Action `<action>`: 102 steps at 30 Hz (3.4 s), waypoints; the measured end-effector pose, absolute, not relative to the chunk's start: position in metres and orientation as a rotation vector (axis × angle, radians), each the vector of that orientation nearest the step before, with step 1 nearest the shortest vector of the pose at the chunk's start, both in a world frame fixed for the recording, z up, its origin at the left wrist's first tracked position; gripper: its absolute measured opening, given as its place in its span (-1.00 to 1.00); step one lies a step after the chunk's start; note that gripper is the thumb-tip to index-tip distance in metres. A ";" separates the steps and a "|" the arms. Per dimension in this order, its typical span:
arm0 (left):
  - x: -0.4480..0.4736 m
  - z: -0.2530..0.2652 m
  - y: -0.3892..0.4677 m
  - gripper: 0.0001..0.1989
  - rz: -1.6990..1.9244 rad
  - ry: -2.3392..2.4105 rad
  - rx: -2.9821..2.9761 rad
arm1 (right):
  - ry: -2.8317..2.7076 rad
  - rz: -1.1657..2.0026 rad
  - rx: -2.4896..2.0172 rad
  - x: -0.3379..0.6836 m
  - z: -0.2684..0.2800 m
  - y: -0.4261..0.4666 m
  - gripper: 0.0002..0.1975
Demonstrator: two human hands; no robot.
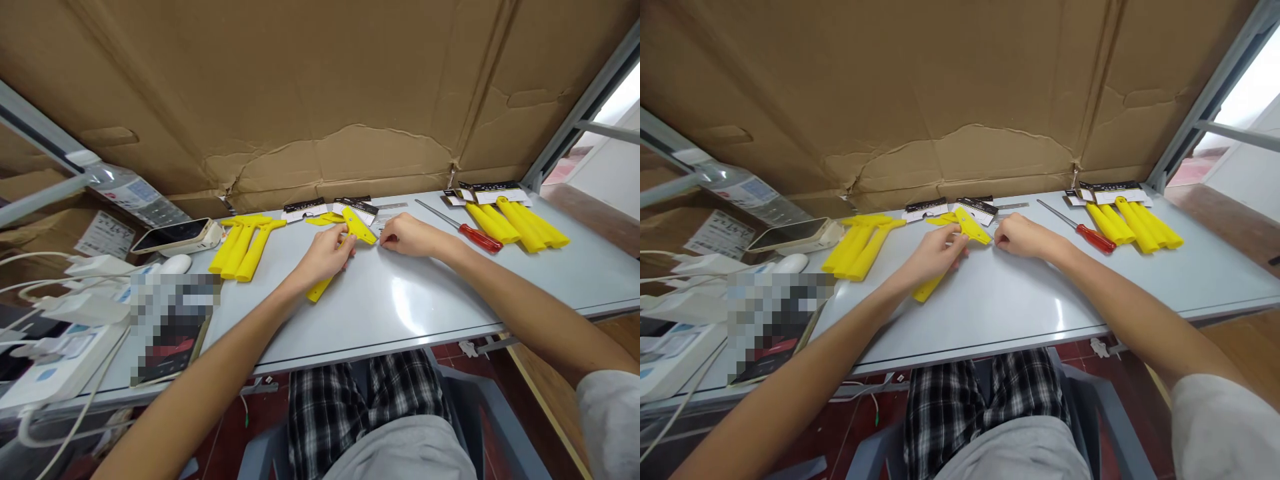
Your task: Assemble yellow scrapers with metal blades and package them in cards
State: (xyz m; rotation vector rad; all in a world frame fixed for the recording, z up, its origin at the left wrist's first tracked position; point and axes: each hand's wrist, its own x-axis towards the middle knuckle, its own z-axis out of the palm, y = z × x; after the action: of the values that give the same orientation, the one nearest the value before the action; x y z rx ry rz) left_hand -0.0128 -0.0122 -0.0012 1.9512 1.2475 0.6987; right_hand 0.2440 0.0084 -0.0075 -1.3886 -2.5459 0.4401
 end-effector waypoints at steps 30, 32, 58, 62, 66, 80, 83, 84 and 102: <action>-0.012 0.005 -0.016 -0.74 0.893 1.217 1.956 | -1.755 1.115 -1.173 0.235 0.012 -0.003 -0.57; -0.010 0.008 -0.020 -0.73 0.997 1.192 1.883 | -1.455 1.285 -1.064 0.226 0.008 -0.007 -0.41; 0.005 0.005 -0.034 -0.75 0.918 1.135 1.550 | -1.328 1.125 -1.152 0.203 -0.006 -0.015 -0.58; 0.004 0.004 -0.031 -0.75 0.959 1.153 1.538 | -1.502 0.869 -1.247 0.207 -0.008 -0.013 -0.66; 0.002 0.003 -0.029 -0.76 0.947 1.156 1.551 | -1.515 0.916 -1.208 0.206 -0.010 -0.014 -0.59; 0.005 0.003 -0.033 -0.82 0.919 1.140 1.566 | -1.193 1.285 -0.990 0.195 -0.011 -0.018 -0.38; 0.005 0.004 -0.033 -0.82 0.917 1.139 1.573 | -1.243 1.307 -1.034 0.195 -0.010 -0.019 -0.36; 0.005 0.004 -0.033 -0.82 0.917 1.141 1.574 | -1.233 1.325 -1.047 0.195 -0.010 -0.019 -0.36; 0.006 0.001 -0.033 -0.87 0.924 1.106 1.573 | -1.584 0.774 -1.253 0.204 -0.015 -0.015 -0.76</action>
State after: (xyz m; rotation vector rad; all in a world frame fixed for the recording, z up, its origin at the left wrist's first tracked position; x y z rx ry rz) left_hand 0.0060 -0.0326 0.0009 1.5733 1.1062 0.9236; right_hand 0.2037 -0.0145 -0.0150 -1.2526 -1.5838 0.7744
